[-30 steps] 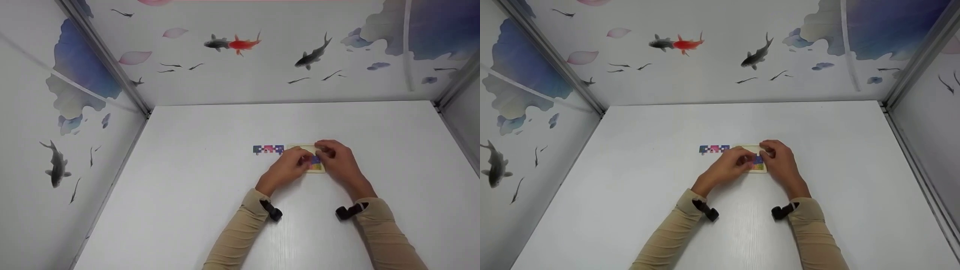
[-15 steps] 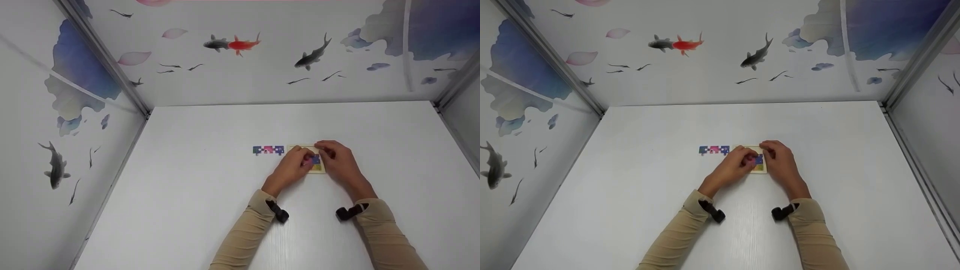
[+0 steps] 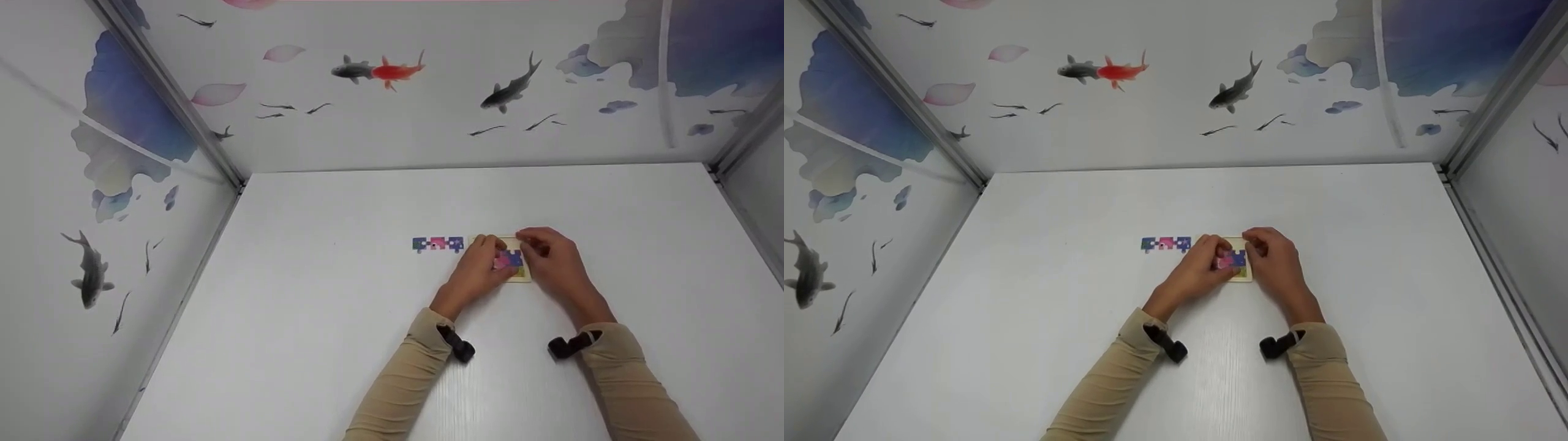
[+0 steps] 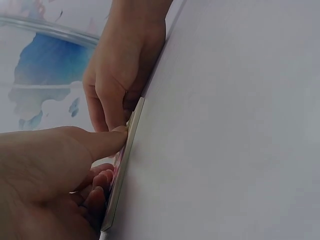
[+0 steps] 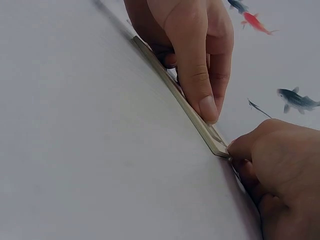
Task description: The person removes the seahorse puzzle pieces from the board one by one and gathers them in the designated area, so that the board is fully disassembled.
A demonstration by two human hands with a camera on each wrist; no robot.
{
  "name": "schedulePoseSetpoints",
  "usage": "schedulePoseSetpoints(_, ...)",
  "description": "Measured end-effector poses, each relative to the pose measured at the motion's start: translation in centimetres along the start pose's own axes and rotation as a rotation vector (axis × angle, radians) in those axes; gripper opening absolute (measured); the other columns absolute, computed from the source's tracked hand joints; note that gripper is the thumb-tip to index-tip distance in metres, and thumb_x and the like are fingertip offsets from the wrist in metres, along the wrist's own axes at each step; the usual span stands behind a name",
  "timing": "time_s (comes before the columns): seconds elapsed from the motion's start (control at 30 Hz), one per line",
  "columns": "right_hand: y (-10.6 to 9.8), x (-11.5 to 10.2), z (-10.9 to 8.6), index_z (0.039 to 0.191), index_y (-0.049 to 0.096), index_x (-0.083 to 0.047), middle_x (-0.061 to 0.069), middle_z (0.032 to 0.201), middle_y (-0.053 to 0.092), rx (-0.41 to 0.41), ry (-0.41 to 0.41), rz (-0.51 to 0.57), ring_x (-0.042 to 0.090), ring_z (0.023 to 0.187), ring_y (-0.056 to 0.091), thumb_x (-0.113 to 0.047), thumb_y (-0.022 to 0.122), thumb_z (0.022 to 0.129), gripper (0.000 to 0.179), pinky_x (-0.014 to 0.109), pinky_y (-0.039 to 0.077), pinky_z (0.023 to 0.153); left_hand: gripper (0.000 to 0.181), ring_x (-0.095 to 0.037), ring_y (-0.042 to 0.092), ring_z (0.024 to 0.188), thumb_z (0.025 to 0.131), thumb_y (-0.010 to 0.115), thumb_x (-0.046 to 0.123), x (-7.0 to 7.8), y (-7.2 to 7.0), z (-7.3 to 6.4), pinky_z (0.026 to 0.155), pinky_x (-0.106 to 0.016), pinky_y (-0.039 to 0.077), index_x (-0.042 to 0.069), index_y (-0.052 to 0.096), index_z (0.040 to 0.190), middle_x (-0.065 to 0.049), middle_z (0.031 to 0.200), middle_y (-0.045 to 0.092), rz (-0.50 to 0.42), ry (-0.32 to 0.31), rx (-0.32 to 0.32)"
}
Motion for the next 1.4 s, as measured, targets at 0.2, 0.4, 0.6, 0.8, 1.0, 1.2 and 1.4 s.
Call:
schedulePoseSetpoints(0.2, 0.14, 0.05, 0.11, 0.133, 0.075, -0.014, 0.009, 0.121, 0.073, 0.008, -0.027, 0.008, 0.021, 0.099, 0.063, -0.014, 0.067, 0.107, 0.027, 0.010, 0.045, 0.080, 0.039, -0.006, 0.057, 0.105, 0.102, 0.078, 0.031, -0.14, -0.39, -0.02, 0.091, -0.018, 0.050, 0.013, 0.063, 0.133, -0.002, 0.125, 0.061, -0.037, -0.002, 0.004)
schedulePoseSetpoints(0.4, 0.14, 0.03, 0.17, 0.133, 0.076, -0.015, 0.007, 0.120, 0.073, 0.015, -0.026, 0.015, 0.020, 0.098, 0.061, -0.013, 0.068, 0.107, 0.027, 0.013, 0.047, 0.080, 0.039, -0.004, 0.056, 0.102, 0.101, 0.079, 0.030, -0.12, -0.49, 0.13, 0.089, -0.018, 0.050, 0.015, 0.065, 0.135, -0.001, 0.124, 0.062, -0.043, -0.005, -0.003)
schedulePoseSetpoints(0.6, 0.10, -0.07, 0.15, 0.133, 0.075, -0.014, 0.007, 0.120, 0.072, 0.006, -0.027, 0.024, 0.021, 0.097, 0.061, -0.015, 0.067, 0.107, 0.027, 0.014, 0.048, 0.079, 0.039, -0.006, 0.058, 0.104, 0.100, 0.081, 0.025, -0.07, -0.57, 0.40, 0.091, -0.018, 0.050, 0.013, 0.065, 0.134, -0.003, 0.124, 0.063, -0.072, 0.002, -0.006)
schedulePoseSetpoints(0.8, 0.15, 0.09, 0.03, 0.135, 0.074, -0.015, 0.007, 0.122, 0.071, -0.011, -0.021, 0.023, 0.021, 0.098, 0.060, -0.016, 0.066, 0.109, 0.028, 0.012, 0.048, 0.078, 0.039, -0.007, 0.057, 0.106, 0.097, 0.083, 0.023, 0.04, -0.65, 0.46, 0.093, -0.017, 0.049, 0.013, 0.067, 0.131, -0.003, 0.125, 0.060, -0.103, -0.015, 0.002)
schedulePoseSetpoints(1.0, 0.03, 0.18, -0.04, 0.136, 0.074, -0.015, 0.007, 0.123, 0.071, 0.002, -0.020, 0.028, 0.021, 0.100, 0.060, -0.015, 0.065, 0.109, 0.029, 0.012, 0.047, 0.081, 0.033, -0.009, 0.059, 0.113, 0.097, 0.083, 0.018, 0.33, -0.53, 0.42, 0.100, -0.017, 0.050, 0.014, 0.068, 0.126, -0.003, 0.128, 0.059, -0.129, -0.007, 0.015)
schedulePoseSetpoints(1.2, 0.11, 0.22, -0.09, 0.134, 0.075, -0.014, 0.009, 0.123, 0.072, 0.012, -0.019, 0.031, 0.021, 0.100, 0.062, -0.011, 0.065, 0.107, 0.029, 0.012, 0.047, 0.081, 0.041, -0.013, 0.064, 0.120, 0.095, 0.083, 0.014, 0.57, -0.54, 0.58, 0.106, -0.019, 0.049, 0.011, 0.066, 0.132, -0.005, 0.131, 0.068, -0.096, 0.041, 0.032)
schedulePoseSetpoints(1.4, 0.11, 0.16, -0.05, 0.134, 0.075, -0.014, 0.008, 0.123, 0.072, 0.012, -0.017, 0.025, 0.021, 0.100, 0.061, -0.010, 0.065, 0.107, 0.029, 0.012, 0.047, 0.081, 0.045, -0.010, 0.063, 0.120, 0.096, 0.083, 0.016, 0.62, -0.42, 0.61, 0.107, -0.020, 0.049, 0.015, 0.064, 0.138, -0.002, 0.133, 0.066, -0.061, 0.014, 0.030)
Point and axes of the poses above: each hand's wrist, its own z-axis towards the middle knuckle, its own y-axis out of the palm, x = y × z, the point moved 6 cm from there along z, towards the middle knuckle
